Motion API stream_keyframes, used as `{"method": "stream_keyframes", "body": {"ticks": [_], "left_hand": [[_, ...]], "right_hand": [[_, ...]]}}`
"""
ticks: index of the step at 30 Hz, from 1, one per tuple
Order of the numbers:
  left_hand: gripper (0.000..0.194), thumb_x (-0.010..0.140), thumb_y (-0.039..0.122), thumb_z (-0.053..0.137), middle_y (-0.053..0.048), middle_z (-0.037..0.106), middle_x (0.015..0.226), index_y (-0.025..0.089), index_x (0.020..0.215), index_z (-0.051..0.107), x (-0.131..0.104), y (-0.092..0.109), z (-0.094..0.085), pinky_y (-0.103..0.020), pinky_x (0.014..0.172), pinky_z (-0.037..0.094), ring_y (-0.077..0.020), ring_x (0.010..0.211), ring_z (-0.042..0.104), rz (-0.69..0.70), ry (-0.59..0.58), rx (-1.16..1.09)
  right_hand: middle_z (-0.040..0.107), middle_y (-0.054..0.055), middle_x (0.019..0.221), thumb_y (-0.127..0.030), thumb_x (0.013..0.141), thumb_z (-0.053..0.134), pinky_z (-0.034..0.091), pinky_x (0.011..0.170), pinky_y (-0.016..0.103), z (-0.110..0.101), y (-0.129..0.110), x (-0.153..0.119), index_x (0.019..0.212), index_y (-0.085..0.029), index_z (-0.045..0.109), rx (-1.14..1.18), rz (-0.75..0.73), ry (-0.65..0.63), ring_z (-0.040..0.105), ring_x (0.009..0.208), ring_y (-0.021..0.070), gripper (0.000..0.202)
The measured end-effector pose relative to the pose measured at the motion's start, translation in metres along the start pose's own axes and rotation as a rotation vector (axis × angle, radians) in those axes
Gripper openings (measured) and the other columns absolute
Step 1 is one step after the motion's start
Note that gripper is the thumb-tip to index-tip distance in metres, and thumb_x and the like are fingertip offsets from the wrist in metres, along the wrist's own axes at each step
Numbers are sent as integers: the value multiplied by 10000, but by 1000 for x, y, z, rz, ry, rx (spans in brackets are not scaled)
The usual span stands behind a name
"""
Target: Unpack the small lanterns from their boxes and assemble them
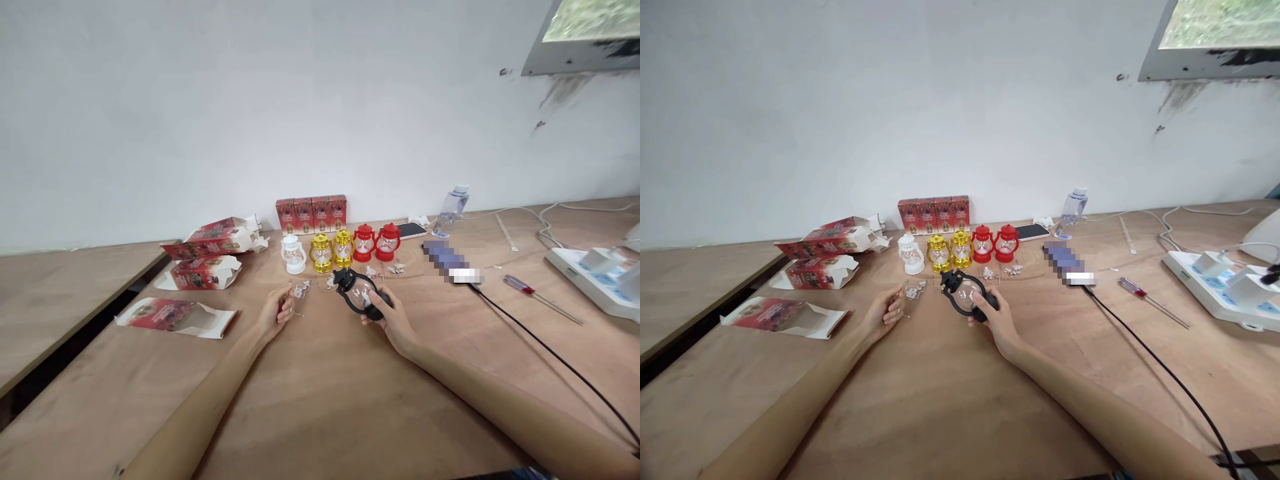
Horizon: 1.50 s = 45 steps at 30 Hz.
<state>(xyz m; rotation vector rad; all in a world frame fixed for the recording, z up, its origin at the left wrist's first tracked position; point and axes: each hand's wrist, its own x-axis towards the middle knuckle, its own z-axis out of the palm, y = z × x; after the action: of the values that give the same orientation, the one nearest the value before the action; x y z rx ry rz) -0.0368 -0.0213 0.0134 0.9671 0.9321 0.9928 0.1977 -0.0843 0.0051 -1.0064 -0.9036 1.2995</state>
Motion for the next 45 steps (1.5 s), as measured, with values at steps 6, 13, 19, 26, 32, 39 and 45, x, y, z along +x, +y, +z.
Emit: {"method": "stream_keyframes", "body": {"ticks": [6, 13, 19, 26, 32, 39, 45], "left_hand": [[282, 705, 320, 571, 67, 433, 404, 155, 513, 449, 1, -1, -6, -151, 283, 74, -15, 236, 275, -37, -57, 311], [213, 666, 289, 628, 34, 495, 443, 146, 525, 559, -9, 9, -1, -160, 299, 137, -32, 271, 315, -106, -294, 549], [253, 678, 319, 655, 42, 417, 444, 158, 507, 562, -18, 24, 3, -179, 393, 178, -50, 385, 301, 43, -293, 587], [243, 631, 184, 639, 21, 383, 462, 183, 450, 475, -42, 35, 19, -241, 495, 138, -96, 478, 259, 621, -163, 1010], [191, 576, 149, 615, 0, 480, 483, 191, 466, 465, -46, 22, 38, -266, 482, 128, -107, 419, 319, 514, -439, 1345], [301, 748, 361, 602, -28, 567, 561, 194, 508, 530, -36, 23, 25, -251, 490, 166, -143, 514, 464, 665, -404, 1452], [146, 793, 227, 519, -66, 593, 782, 204, 681, 610, -11, 17, -5, -262, 610, 302, -206, 760, 524, 626, -116, 1598]], "right_hand": [[521, -58, 617, -520, 604, 725, 442, 441, 239, 1, -1, 2, 757, -204, 448, 57, 11, 21, 527, 478, 100, 447], [528, -56, 634, -511, 608, 726, 436, 439, 229, 1, -2, 1, 738, -204, 441, 72, 13, -4, 514, 477, 89, 439], [542, -47, 650, -507, 619, 719, 444, 448, 242, -1, 0, 2, 765, -208, 455, 84, 3, 1, 524, 490, 100, 425], [538, -51, 636, -493, 624, 723, 447, 451, 248, -1, 1, 2, 740, -207, 453, 119, -7, -5, 526, 499, 106, 410], [547, -45, 643, -505, 605, 729, 451, 459, 253, 0, -1, 1, 738, -210, 450, 111, -7, 20, 529, 505, 111, 427], [552, -50, 636, -498, 598, 736, 451, 452, 245, -1, -2, 1, 739, -210, 464, 126, 0, 17, 535, 487, 105, 421], [550, -52, 630, -487, 606, 736, 458, 461, 246, 0, -1, 1, 720, -205, 462, 127, -6, 10, 538, 493, 103, 409]]}}
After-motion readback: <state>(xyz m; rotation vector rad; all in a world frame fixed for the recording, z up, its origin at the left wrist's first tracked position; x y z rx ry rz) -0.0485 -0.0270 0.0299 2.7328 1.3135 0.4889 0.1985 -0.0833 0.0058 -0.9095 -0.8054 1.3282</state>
